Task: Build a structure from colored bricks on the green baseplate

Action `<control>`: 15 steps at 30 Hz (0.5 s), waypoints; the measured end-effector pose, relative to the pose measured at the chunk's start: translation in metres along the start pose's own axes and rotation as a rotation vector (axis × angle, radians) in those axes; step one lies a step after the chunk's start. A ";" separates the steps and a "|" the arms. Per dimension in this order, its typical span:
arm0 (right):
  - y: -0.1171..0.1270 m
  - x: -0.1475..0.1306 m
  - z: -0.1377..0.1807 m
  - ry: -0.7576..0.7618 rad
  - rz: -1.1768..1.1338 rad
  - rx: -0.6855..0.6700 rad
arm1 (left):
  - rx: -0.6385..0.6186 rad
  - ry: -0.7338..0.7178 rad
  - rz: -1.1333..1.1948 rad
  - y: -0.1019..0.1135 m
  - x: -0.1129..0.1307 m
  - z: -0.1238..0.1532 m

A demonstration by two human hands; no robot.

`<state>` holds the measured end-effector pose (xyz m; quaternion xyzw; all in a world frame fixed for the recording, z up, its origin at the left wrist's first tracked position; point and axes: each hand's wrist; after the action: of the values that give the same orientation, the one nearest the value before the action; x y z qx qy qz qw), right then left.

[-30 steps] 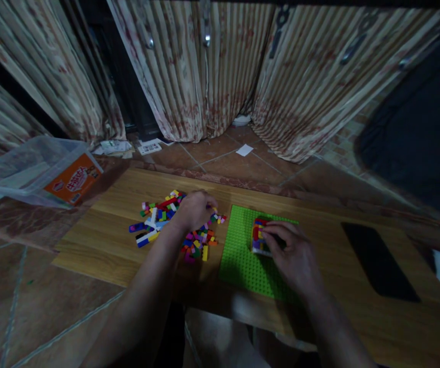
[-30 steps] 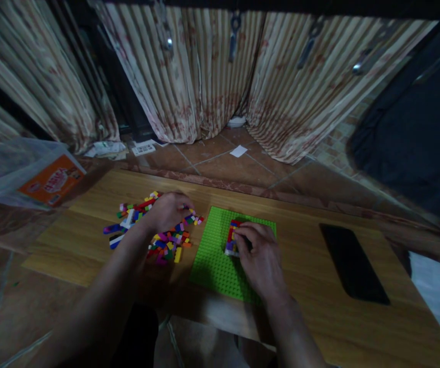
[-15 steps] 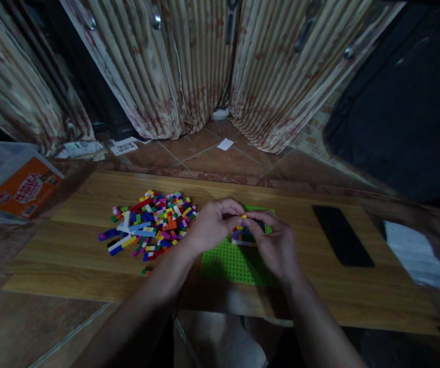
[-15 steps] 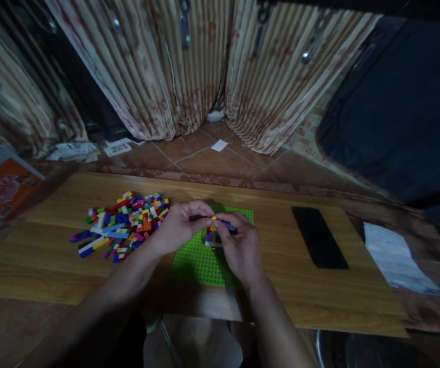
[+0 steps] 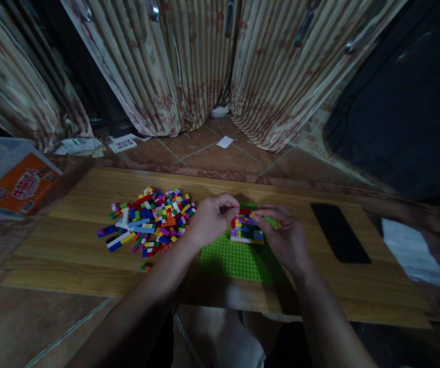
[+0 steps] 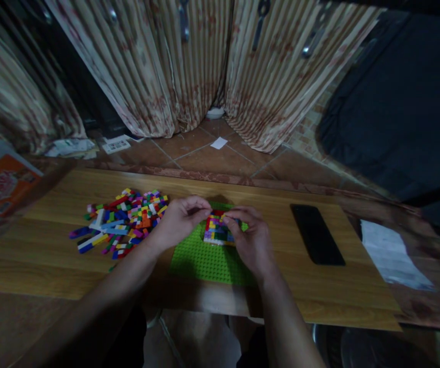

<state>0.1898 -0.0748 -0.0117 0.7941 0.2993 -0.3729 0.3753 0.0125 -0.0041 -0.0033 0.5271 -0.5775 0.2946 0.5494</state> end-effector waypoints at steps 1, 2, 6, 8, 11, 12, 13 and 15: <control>0.002 0.003 0.000 0.003 0.035 -0.021 | 0.024 0.006 -0.030 0.003 -0.003 -0.001; 0.004 0.005 0.000 0.007 0.071 -0.046 | 0.043 0.013 -0.057 0.005 -0.005 -0.003; 0.005 0.010 0.003 0.023 0.154 -0.135 | 0.050 0.034 -0.101 0.010 -0.010 -0.004; 0.004 0.010 0.004 0.036 0.181 -0.148 | 0.035 0.044 -0.099 0.009 -0.009 -0.003; 0.002 0.009 0.005 0.051 0.219 -0.141 | 0.024 0.064 -0.106 0.008 -0.007 -0.003; 0.002 0.009 0.005 0.054 0.225 -0.140 | 0.022 0.067 -0.110 0.008 -0.006 -0.003; 0.002 0.009 0.005 0.056 0.227 -0.139 | 0.023 0.068 -0.114 0.008 -0.006 -0.003; 0.001 0.009 0.005 0.055 0.226 -0.137 | 0.025 0.067 -0.117 0.008 -0.005 -0.002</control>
<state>0.1935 -0.0773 -0.0210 0.8052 0.2427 -0.2850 0.4598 0.0046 0.0019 -0.0054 0.5565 -0.5234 0.2865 0.5782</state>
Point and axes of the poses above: each hand's wrist, its own z-axis away from the middle knuckle, its own y-axis out of the back of the hand, x = y × z, and after that the axes turned 11 degrees about x, right-handed
